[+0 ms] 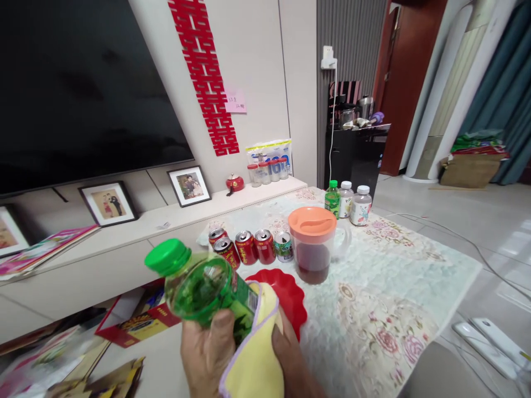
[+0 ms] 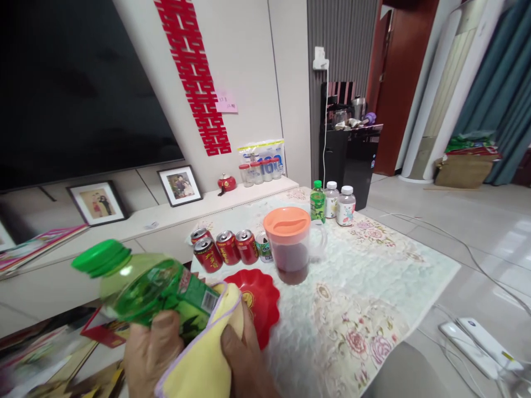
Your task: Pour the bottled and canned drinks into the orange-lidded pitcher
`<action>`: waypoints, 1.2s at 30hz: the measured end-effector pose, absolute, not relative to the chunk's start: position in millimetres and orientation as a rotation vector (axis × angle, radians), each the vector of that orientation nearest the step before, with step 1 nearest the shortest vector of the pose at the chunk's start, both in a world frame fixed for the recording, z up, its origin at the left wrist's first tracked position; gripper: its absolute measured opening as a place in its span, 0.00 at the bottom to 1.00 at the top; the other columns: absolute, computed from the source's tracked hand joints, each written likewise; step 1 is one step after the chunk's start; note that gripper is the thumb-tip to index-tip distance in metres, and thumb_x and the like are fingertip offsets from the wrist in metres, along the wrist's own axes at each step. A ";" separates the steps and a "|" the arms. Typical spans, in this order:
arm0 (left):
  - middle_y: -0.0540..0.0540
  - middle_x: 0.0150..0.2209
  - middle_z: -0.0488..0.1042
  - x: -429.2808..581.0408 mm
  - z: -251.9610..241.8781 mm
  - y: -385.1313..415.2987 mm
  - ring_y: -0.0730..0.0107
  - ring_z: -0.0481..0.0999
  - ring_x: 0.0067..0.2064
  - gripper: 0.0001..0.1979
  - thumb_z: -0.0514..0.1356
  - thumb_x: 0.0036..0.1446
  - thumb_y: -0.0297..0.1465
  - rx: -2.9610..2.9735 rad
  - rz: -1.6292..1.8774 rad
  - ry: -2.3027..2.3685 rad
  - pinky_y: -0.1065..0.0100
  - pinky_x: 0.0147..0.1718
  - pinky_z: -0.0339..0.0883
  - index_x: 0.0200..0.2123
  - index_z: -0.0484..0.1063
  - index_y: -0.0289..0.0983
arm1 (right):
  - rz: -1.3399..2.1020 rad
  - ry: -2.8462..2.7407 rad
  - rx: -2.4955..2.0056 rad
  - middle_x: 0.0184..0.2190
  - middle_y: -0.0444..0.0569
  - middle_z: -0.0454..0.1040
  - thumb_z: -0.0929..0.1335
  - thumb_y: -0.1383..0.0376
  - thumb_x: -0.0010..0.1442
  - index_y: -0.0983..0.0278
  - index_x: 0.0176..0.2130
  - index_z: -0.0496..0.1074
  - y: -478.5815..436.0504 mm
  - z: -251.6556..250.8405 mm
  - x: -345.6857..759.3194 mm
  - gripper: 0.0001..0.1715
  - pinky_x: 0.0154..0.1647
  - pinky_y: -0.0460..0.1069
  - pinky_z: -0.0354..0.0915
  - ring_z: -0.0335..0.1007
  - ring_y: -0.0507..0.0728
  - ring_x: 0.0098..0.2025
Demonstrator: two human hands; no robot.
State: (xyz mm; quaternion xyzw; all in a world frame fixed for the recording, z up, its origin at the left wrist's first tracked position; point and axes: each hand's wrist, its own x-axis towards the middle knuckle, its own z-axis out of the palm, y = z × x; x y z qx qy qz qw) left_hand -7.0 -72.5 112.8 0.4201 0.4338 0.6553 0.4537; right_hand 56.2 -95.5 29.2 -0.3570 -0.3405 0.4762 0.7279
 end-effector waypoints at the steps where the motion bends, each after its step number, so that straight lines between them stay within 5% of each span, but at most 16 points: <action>1: 0.48 0.40 0.86 -6.7 115.1 -69.7 0.49 0.86 0.42 0.46 0.75 0.43 0.57 1.044 1.603 1.053 0.57 0.44 0.82 0.62 0.71 0.44 | 1.107 -0.689 -0.755 0.50 0.55 0.84 0.67 0.42 0.65 0.55 0.70 0.66 -98.3 29.5 52.7 0.41 0.51 0.63 0.77 0.82 0.68 0.54; 4: 0.46 0.47 0.85 -5.3 118.0 -63.4 0.53 0.85 0.45 0.47 0.73 0.47 0.58 1.020 1.601 1.003 0.61 0.46 0.80 0.66 0.67 0.45 | 1.148 -0.622 -0.707 0.64 0.57 0.75 0.76 0.40 0.52 0.54 0.73 0.58 -102.4 36.9 51.1 0.59 0.64 0.65 0.70 0.73 0.72 0.65; 7: 0.45 0.51 0.83 -4.7 113.3 -60.7 0.52 0.85 0.47 0.47 0.73 0.49 0.57 0.993 1.575 0.984 0.62 0.46 0.80 0.67 0.65 0.46 | 1.130 -0.681 -0.677 0.67 0.56 0.73 0.79 0.41 0.45 0.52 0.74 0.55 -102.7 47.8 60.3 0.66 0.64 0.62 0.70 0.72 0.73 0.66; 12: 0.43 0.44 0.85 2.9 103.3 -63.0 0.53 0.86 0.42 0.51 0.77 0.42 0.54 0.963 1.620 0.962 0.60 0.46 0.80 0.65 0.66 0.41 | 1.308 -0.525 -0.564 0.60 0.54 0.80 0.75 0.46 0.57 0.53 0.74 0.56 -103.0 54.5 71.1 0.54 0.57 0.60 0.75 0.78 0.69 0.60; 17: 0.43 0.45 0.84 15.2 111.4 -73.3 0.53 0.87 0.41 0.50 0.78 0.44 0.49 0.856 1.582 0.889 0.58 0.44 0.81 0.67 0.62 0.46 | 1.377 -0.430 -0.678 0.50 0.54 0.84 0.75 0.45 0.59 0.56 0.69 0.65 -95.3 38.5 73.4 0.47 0.45 0.58 0.78 0.84 0.66 0.44; 23: 0.43 0.45 0.84 5.7 104.4 -72.0 0.48 0.87 0.44 0.52 0.79 0.43 0.45 0.802 1.491 0.930 0.55 0.44 0.83 0.67 0.60 0.47 | 1.378 -0.527 -0.627 0.54 0.54 0.83 0.75 0.48 0.62 0.58 0.63 0.72 -86.8 31.9 82.5 0.35 0.54 0.59 0.74 0.81 0.67 0.52; 29: 0.39 0.49 0.84 -3.8 101.2 -71.7 0.46 0.87 0.47 0.56 0.80 0.41 0.44 0.870 1.378 0.995 0.56 0.45 0.82 0.69 0.58 0.42 | 1.342 -0.541 -0.759 0.44 0.56 0.86 0.79 0.44 0.52 0.61 0.50 0.79 -82.1 28.5 96.6 0.33 0.46 0.58 0.77 0.83 0.69 0.46; 33: 0.35 0.51 0.84 -4.0 107.5 -77.7 0.41 0.84 0.54 0.51 0.79 0.43 0.44 0.845 1.275 0.972 0.55 0.50 0.81 0.67 0.64 0.38 | 1.080 -0.732 -0.977 0.48 0.57 0.85 0.74 0.43 0.59 0.62 0.55 0.78 -83.5 22.5 105.1 0.34 0.51 0.59 0.76 0.82 0.68 0.50; 36: 0.34 0.56 0.82 -4.7 103.9 -79.2 0.41 0.82 0.57 0.53 0.77 0.47 0.45 0.878 1.212 0.948 0.52 0.52 0.80 0.71 0.58 0.41 | 0.750 -0.947 -1.170 0.56 0.56 0.81 0.71 0.50 0.65 0.60 0.60 0.75 -88.1 20.3 107.8 0.29 0.59 0.59 0.73 0.78 0.67 0.57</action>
